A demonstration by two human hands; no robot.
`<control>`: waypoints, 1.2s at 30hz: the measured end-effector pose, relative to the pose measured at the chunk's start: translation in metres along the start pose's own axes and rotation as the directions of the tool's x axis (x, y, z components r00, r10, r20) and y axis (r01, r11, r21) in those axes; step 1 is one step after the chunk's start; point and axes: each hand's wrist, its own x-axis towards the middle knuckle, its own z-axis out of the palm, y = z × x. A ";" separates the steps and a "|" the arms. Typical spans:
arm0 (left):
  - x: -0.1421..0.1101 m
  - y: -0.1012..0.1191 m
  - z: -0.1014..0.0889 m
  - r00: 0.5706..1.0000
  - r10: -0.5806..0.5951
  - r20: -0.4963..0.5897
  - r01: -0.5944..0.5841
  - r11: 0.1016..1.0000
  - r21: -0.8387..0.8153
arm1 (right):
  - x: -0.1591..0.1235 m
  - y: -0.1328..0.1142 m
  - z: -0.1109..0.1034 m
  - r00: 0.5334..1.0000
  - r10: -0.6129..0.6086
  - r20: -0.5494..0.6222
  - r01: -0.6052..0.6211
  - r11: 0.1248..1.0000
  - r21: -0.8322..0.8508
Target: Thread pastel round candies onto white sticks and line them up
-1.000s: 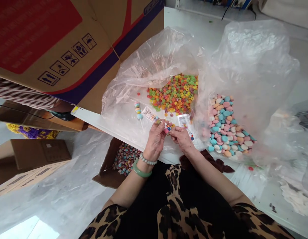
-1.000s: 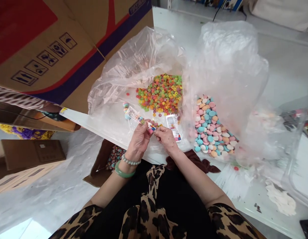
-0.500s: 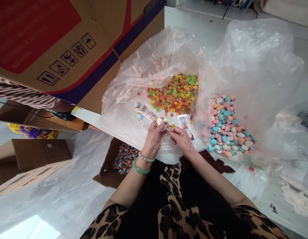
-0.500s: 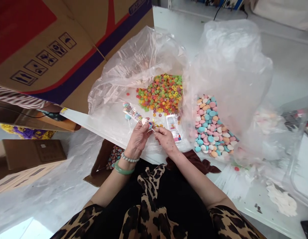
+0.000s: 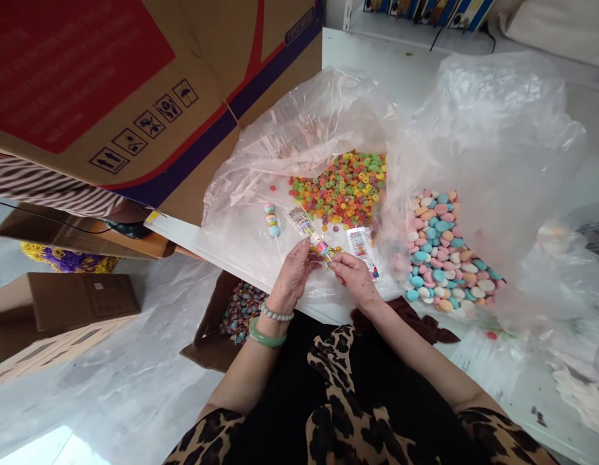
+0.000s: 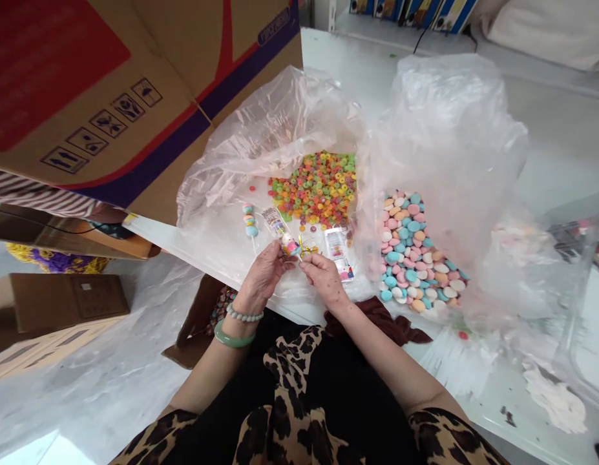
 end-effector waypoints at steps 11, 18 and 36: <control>-0.001 -0.026 0.028 0.982 0.166 -0.095 -0.181 0.965 -0.187 | 0.017 0.003 0.025 0.997 -0.017 -0.080 0.024 0.996 0.084; 0.000 -0.028 0.008 0.991 0.018 -0.132 0.000 0.991 0.131 | 0.015 0.005 0.015 0.987 -0.134 -0.089 0.129 0.990 -0.059; -0.017 -0.021 0.001 0.955 0.295 -0.022 -0.237 0.807 0.541 | 0.004 -0.002 0.003 0.994 -0.110 0.023 0.112 0.983 -0.144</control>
